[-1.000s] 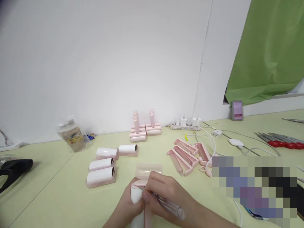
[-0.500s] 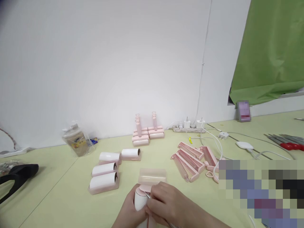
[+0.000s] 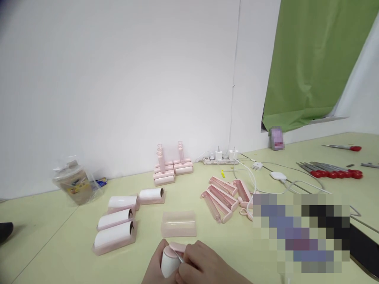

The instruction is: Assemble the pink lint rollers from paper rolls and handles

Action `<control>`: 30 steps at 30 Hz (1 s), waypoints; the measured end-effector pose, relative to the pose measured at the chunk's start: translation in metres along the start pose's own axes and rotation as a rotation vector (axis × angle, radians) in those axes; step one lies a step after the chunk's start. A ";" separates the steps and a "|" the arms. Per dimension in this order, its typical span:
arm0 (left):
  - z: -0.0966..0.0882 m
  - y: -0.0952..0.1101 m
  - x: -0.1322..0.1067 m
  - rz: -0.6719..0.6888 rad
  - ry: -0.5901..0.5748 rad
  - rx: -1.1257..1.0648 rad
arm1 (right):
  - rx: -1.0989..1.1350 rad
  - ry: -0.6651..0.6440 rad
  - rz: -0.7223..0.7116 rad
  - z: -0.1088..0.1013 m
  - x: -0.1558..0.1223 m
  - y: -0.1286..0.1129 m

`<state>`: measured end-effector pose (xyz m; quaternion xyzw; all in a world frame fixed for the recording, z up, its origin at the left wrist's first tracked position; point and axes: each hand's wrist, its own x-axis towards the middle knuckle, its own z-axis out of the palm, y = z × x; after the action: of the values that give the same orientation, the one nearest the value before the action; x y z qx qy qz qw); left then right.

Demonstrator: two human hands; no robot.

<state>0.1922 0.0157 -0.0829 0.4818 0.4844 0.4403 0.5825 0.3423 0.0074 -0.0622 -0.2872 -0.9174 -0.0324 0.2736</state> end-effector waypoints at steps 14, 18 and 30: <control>-0.030 0.011 0.013 -0.027 0.030 0.432 | -0.011 0.157 0.078 0.025 -0.021 0.019; -0.037 0.028 0.008 -0.023 -0.041 0.634 | 0.343 0.154 0.227 0.004 -0.008 0.016; -0.034 0.039 0.005 0.084 0.086 0.383 | 0.670 0.208 0.407 0.018 0.011 0.014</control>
<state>0.1579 0.0314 -0.0471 0.5846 0.5632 0.3842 0.4399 0.3335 0.0283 -0.0728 -0.3529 -0.7690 0.2943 0.4444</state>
